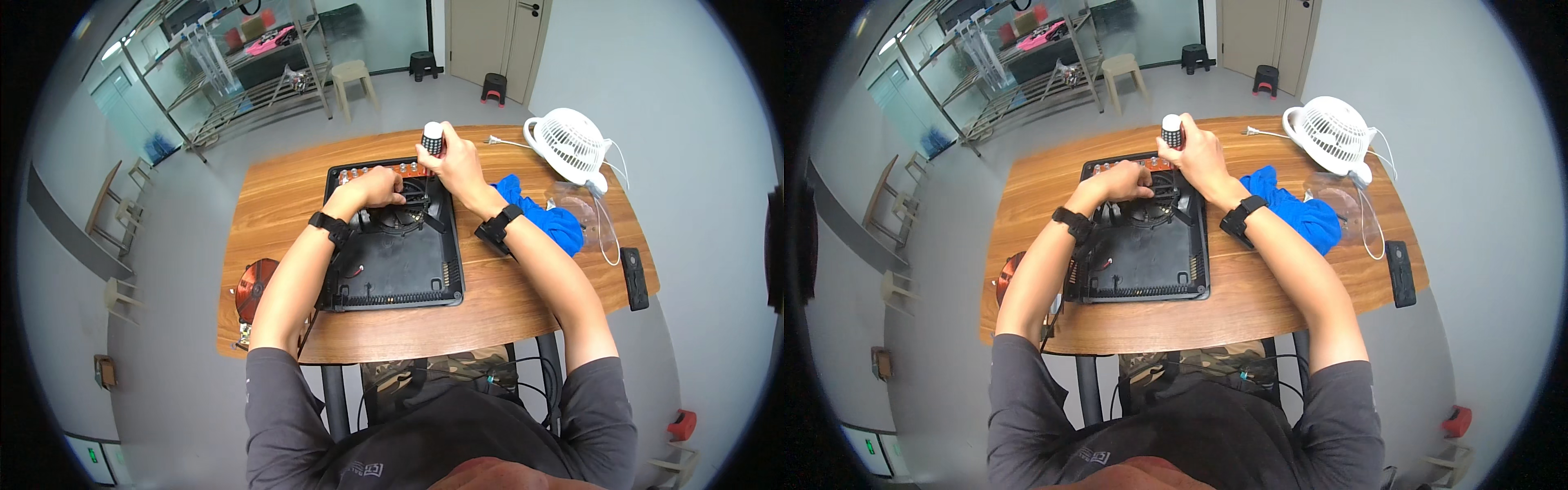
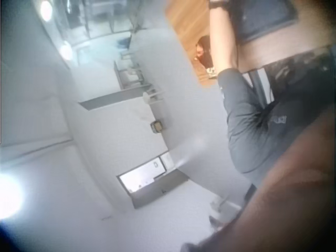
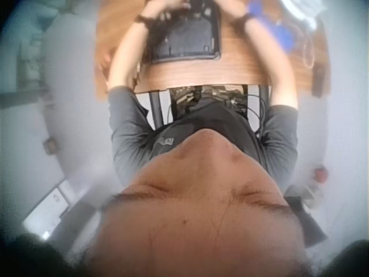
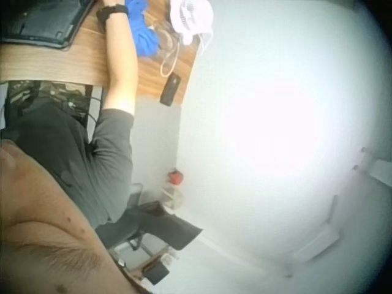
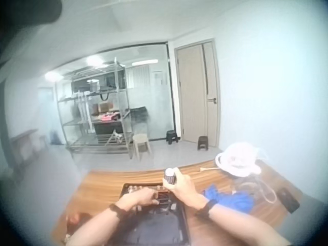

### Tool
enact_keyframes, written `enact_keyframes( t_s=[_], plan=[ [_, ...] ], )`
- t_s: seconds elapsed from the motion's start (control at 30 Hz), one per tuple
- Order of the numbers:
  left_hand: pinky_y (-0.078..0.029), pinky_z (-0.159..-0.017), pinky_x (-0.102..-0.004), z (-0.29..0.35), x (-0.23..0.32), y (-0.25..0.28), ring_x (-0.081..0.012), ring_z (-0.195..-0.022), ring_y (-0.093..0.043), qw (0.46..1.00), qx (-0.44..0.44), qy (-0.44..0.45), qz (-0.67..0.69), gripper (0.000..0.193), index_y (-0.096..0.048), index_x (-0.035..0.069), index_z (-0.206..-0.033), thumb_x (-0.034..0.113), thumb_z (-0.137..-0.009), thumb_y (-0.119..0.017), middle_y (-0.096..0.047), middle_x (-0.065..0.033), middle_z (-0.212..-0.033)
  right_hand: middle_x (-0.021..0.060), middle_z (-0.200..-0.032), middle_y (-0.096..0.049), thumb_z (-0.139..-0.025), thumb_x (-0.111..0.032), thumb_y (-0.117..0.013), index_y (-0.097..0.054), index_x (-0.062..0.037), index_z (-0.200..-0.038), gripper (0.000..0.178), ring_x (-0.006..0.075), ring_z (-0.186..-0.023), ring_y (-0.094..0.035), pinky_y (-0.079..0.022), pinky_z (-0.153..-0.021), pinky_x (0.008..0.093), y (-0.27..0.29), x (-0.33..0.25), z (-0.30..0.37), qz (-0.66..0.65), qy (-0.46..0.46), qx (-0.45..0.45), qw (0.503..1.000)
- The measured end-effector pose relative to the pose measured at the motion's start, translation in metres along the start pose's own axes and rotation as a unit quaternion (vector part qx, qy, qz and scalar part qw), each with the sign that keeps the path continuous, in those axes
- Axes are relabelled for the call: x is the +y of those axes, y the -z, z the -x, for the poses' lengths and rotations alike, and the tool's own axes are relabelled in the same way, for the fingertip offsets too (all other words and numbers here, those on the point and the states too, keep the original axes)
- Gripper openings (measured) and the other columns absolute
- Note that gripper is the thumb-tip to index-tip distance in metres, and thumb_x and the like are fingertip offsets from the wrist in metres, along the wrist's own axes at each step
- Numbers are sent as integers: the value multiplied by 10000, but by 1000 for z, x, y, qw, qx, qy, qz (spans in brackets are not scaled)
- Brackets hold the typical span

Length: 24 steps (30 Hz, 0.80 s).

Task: The person uses a screwdriver to remove screws from the bottom of a black electronic device, then lifts off the cover to reveal the internal fan and circuitry. They continue to unscrew and remove internal components, including the fan and a circuit board, placing them on the table.

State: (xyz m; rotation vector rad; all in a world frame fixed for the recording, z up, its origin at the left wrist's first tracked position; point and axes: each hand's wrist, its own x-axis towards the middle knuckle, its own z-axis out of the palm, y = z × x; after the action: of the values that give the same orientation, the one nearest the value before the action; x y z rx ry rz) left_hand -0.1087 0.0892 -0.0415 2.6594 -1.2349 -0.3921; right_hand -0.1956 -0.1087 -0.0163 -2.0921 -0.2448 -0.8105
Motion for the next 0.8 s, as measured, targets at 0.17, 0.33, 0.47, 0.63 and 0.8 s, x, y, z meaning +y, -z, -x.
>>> enact_keyframes(
  t_s=[0.17,0.33,0.47,0.63,0.8],
  plan=[
    [-561,-807,-418,5,35,53,-351,-849,-717,967,215,-106,91,238,-692,-8,-1125,125,-936,-633,-740,-205,-970,189,-762,-682,-878,-354,-753,-537,-66,-1023,389,417,-757,-688,-523,-648,486,2,6,0,-1,13,-8,1000],
    [-524,-898,-426,10,91,91,-349,-980,-664,926,338,-145,82,298,-672,-27,-1139,181,-995,-514,-672,-201,-1051,213,-790,-698,-846,-338,-756,-599,-53,-1045,382,428,-794,-695,-536,-684,498,5,3,-2,25,6,-26,999],
    [-484,-971,-446,-4,107,88,-376,-1113,-607,940,315,-134,-2,376,-650,-22,-1179,285,-1035,-486,-607,-211,-1161,225,-810,-716,-797,-309,-775,-702,-13,-966,348,427,-820,-703,-552,-724,493,3,19,-6,33,-2,-75,997],
    [-475,-966,-477,-30,89,78,-421,-1112,-593,949,263,-163,66,393,-638,-45,-1164,276,-1054,-440,-637,-246,-1115,221,-792,-715,-769,-264,-788,-722,-2,-862,286,413,-815,-706,-553,-729,487,5,4,-9,7,-23,-122,992],
    [-476,-930,-500,-36,87,76,-432,-1061,-593,959,258,-116,22,357,-613,-58,-1032,258,-1042,-447,-636,-240,-1079,212,-775,-716,-779,-252,-781,-722,-1,-850,267,412,-803,-705,-550,-723,489,12,7,-13,66,-17,-144,987]
  ],
)
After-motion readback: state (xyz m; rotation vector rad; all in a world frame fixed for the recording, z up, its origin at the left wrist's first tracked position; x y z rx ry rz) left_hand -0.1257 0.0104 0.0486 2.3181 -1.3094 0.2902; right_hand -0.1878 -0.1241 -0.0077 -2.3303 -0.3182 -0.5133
